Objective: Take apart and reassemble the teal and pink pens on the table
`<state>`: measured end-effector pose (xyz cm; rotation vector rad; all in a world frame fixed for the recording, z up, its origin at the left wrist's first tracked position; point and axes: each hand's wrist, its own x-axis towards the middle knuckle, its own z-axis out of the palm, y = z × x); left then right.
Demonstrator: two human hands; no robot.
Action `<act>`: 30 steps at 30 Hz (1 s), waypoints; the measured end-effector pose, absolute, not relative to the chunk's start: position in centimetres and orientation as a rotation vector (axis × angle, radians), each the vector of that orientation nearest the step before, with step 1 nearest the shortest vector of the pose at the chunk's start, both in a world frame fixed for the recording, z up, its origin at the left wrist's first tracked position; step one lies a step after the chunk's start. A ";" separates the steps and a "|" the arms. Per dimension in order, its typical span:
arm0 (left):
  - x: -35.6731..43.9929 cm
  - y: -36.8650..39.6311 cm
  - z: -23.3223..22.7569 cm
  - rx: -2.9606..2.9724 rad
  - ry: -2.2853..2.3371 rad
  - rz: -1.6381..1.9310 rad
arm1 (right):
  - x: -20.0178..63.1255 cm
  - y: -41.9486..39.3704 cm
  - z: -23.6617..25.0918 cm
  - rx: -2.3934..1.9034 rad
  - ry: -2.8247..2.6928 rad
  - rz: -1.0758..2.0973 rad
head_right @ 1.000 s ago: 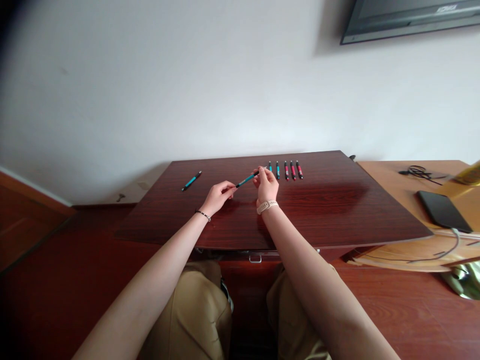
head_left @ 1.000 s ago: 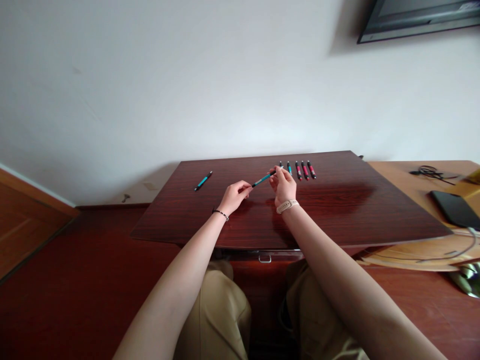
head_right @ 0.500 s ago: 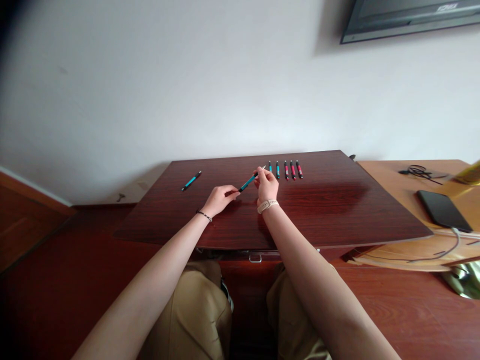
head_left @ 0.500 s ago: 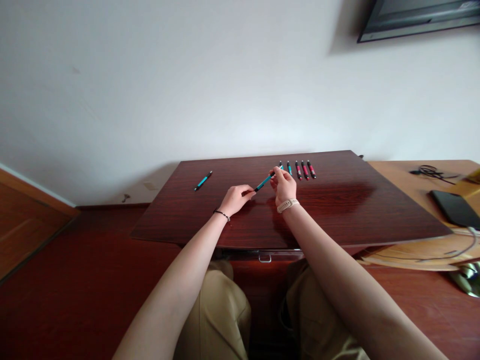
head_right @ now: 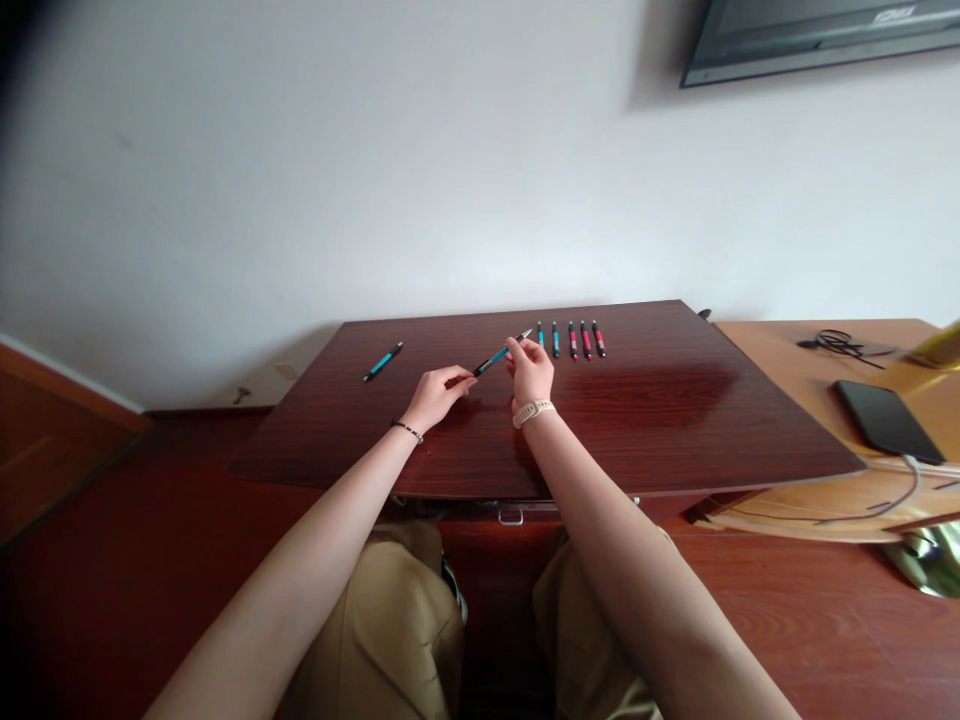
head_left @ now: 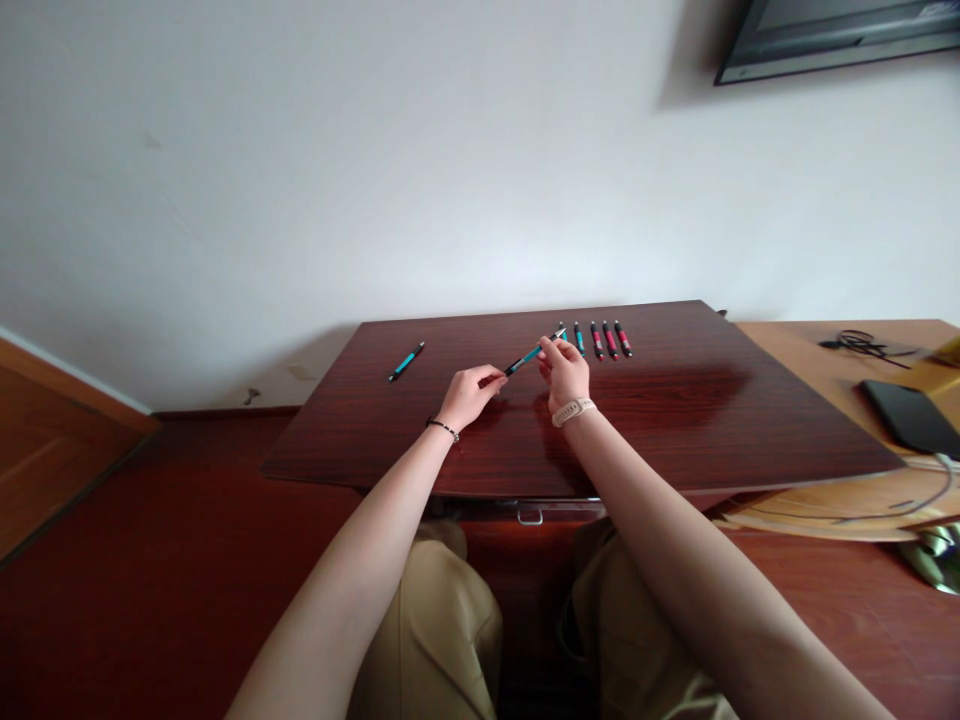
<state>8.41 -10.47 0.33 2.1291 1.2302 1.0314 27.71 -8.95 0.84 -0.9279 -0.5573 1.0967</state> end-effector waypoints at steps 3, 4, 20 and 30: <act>8.4 -10.5 0.4 2.149 1.229 1.032 | 27.8 -8.9 0.9 -0.993 -0.570 1.088; 8.4 -10.5 0.5 2.150 1.237 1.026 | 27.7 -8.9 0.9 -0.997 -0.583 1.105; 8.5 -10.5 0.5 2.101 1.236 1.054 | 27.5 -9.4 1.2 -0.969 -0.671 1.253; 8.3 -10.3 0.1 2.086 1.247 1.111 | 27.4 -9.6 1.4 -0.959 -0.639 1.163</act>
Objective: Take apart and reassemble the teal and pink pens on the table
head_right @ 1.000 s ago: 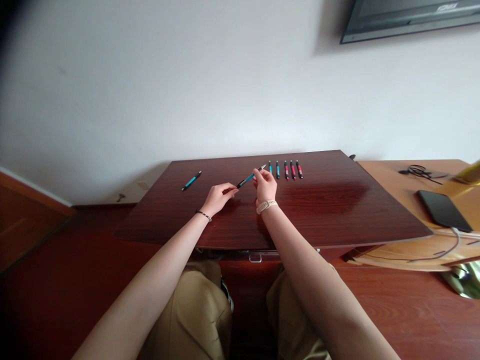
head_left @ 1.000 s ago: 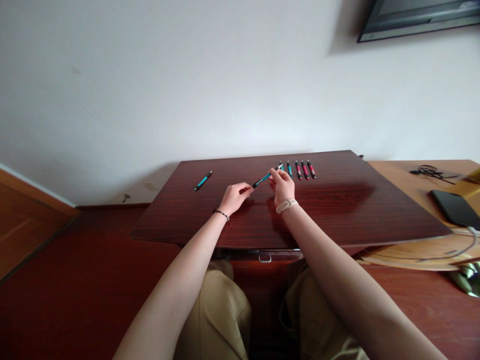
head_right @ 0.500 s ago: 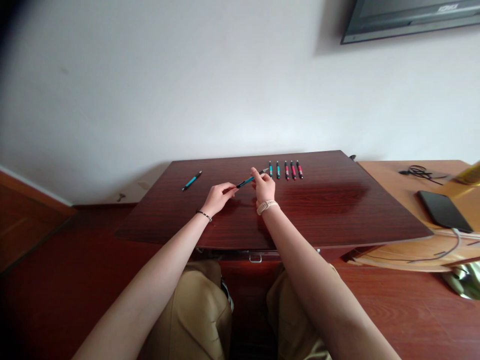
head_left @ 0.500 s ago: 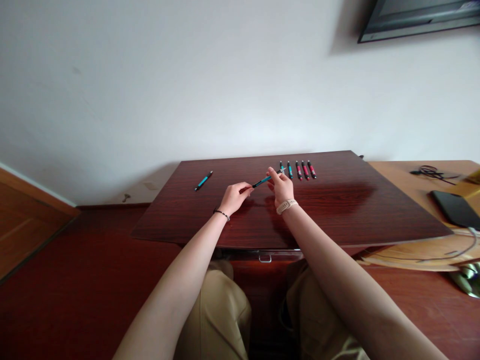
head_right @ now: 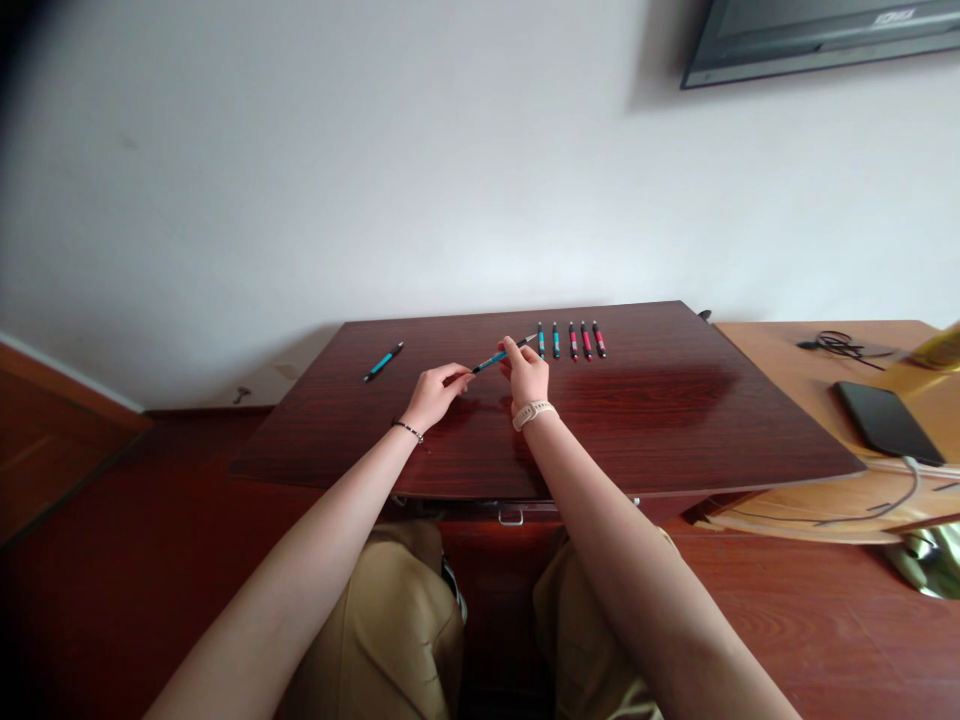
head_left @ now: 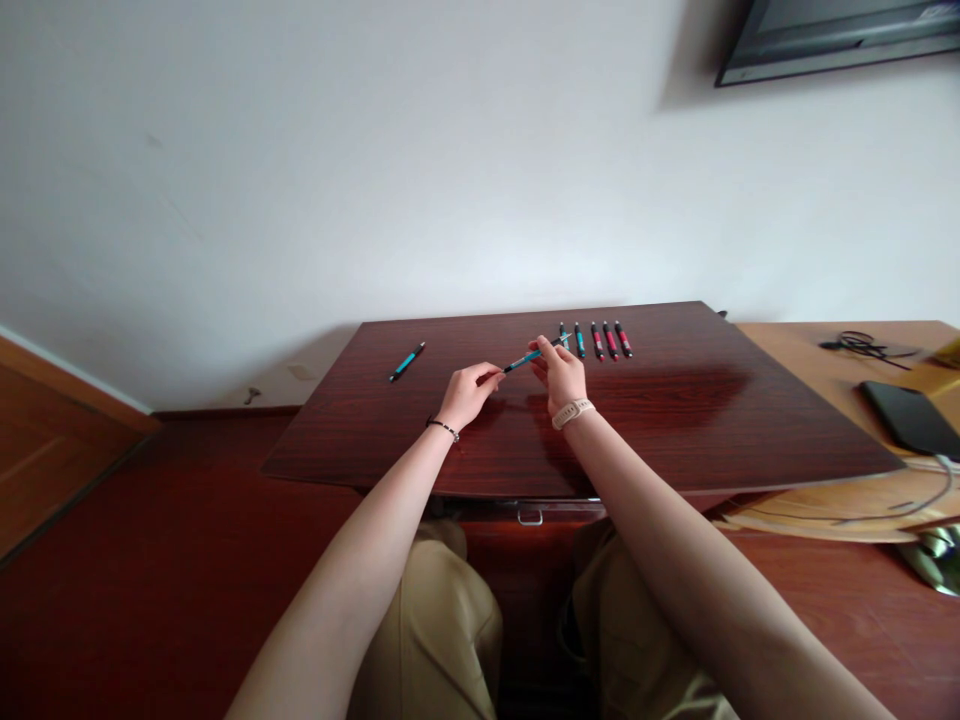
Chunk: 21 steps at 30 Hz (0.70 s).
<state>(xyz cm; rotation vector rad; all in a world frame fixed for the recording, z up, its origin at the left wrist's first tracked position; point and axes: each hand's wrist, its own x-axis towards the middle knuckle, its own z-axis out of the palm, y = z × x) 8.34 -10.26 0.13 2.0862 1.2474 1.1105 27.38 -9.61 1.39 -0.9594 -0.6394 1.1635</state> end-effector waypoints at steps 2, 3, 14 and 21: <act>8.3 -10.2 0.1 2.092 1.240 1.112 | 27.5 -9.6 1.4 -0.970 -0.628 1.171; 8.3 -10.2 0.0 2.093 1.237 1.114 | 27.5 -9.6 1.5 -0.964 -0.619 1.197; 8.3 -10.1 0.0 2.056 1.244 1.137 | 27.4 -9.9 1.8 -0.993 -0.611 1.132; 8.2 -10.1 0.0 2.065 1.244 1.146 | 27.4 -9.6 1.6 -0.966 -0.608 1.187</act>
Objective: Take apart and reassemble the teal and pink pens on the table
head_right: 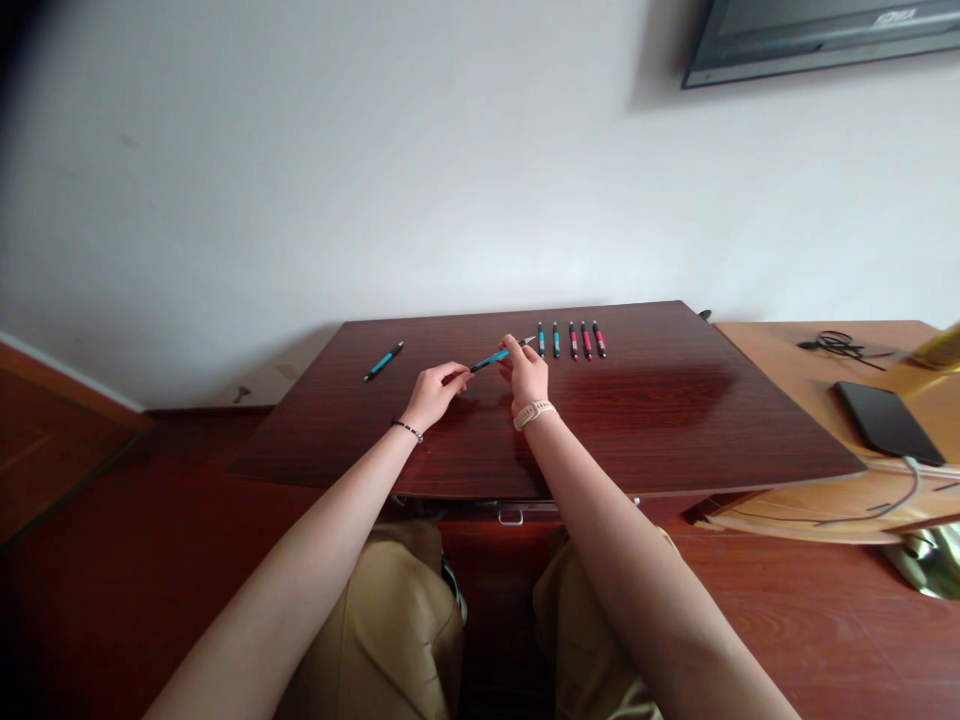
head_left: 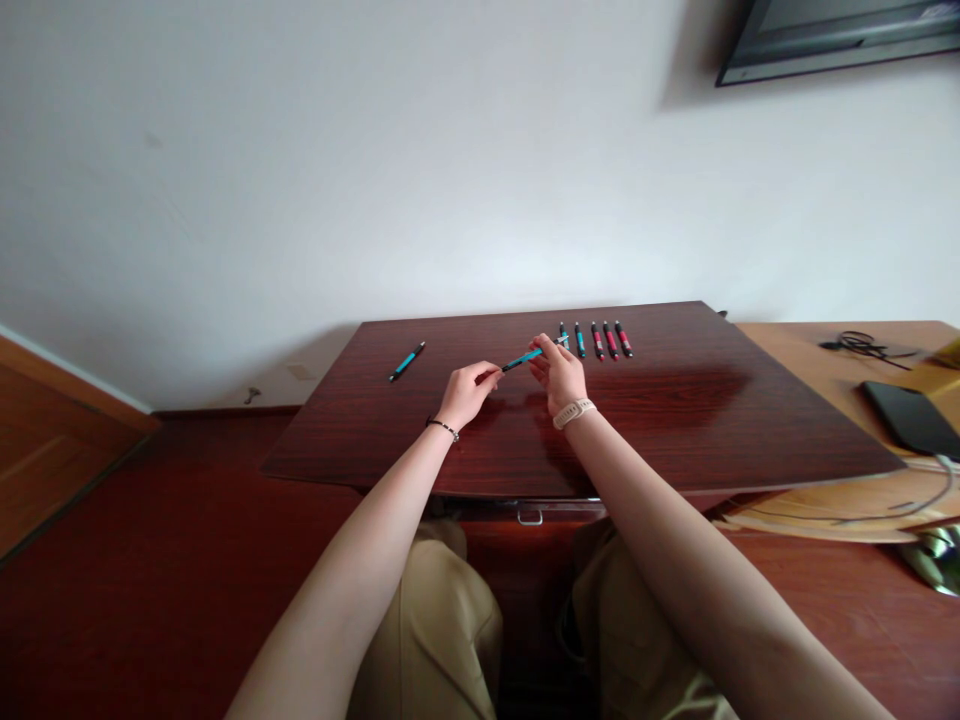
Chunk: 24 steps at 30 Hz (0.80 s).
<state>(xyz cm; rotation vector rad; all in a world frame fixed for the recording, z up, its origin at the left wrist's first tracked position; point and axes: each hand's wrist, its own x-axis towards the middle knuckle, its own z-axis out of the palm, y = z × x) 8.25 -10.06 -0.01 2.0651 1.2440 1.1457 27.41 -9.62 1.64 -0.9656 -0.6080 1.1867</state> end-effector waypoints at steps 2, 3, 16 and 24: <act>8.2 -10.0 -0.1 2.053 1.253 1.153 | 27.4 -9.6 1.6 -0.937 -0.610 1.216; 8.2 -10.0 -0.1 2.049 1.254 1.155 | 27.4 -9.6 1.6 -0.934 -0.616 1.207; 8.2 -10.1 0.0 2.072 1.257 1.151 | 27.4 -9.8 1.8 -0.932 -0.603 1.215; 8.3 -10.1 0.0 2.098 1.213 1.139 | 27.5 -9.6 1.7 -1.043 -0.577 1.069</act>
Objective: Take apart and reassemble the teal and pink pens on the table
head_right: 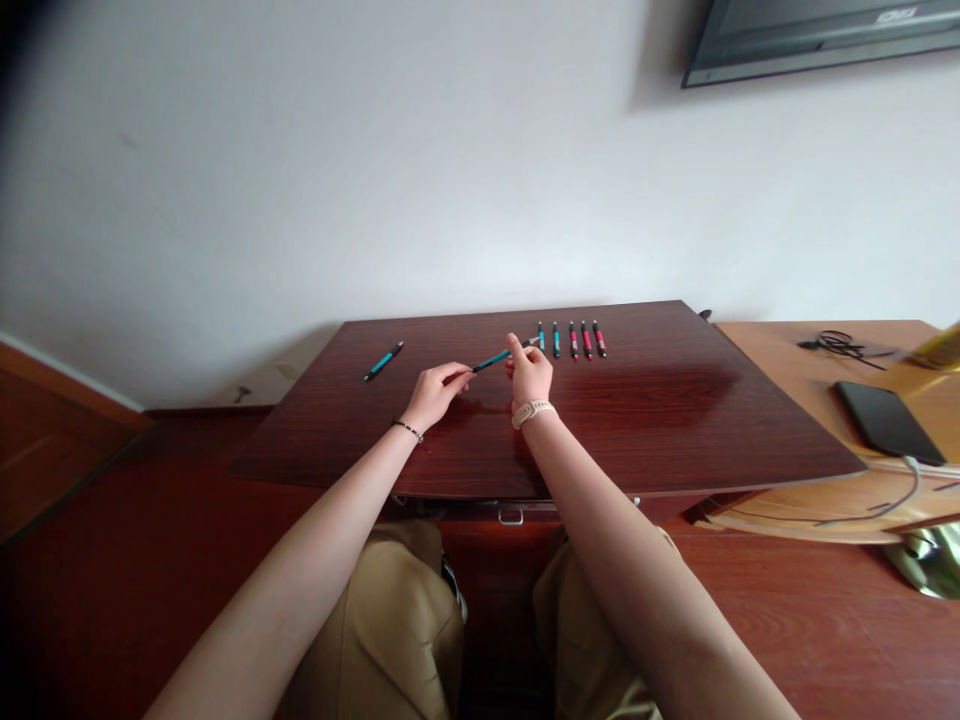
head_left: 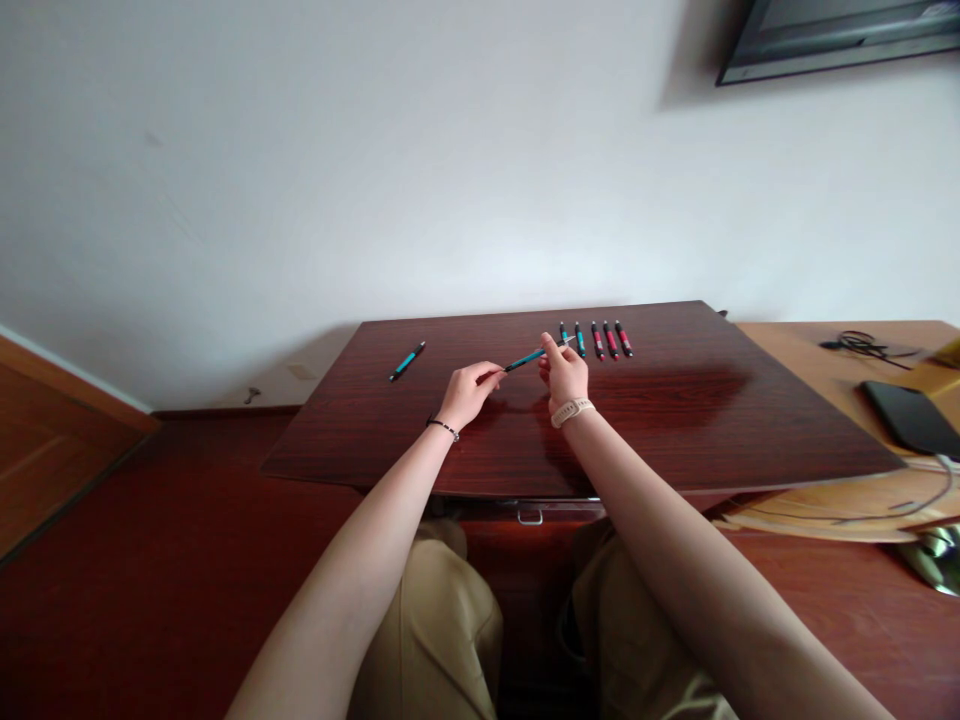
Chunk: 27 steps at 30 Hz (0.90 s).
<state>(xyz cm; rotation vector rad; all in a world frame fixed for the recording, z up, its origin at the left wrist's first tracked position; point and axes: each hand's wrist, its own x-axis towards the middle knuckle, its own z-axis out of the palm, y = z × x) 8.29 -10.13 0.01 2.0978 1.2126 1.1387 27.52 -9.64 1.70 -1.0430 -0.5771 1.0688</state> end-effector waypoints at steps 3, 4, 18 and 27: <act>8.2 -10.1 0.0 2.075 1.232 1.149 | 27.6 -9.9 2.0 -0.977 -0.609 1.219; 8.2 -10.1 0.0 2.066 1.237 1.152 | 27.6 -9.9 2.1 -0.950 -0.621 1.258; 8.4 -10.4 0.6 1.987 1.239 1.202 | 27.4 -10.0 2.5 -0.873 -0.664 1.240; 8.5 -10.7 0.8 2.050 1.218 1.152 | 27.4 -9.8 1.9 -0.991 -0.744 0.999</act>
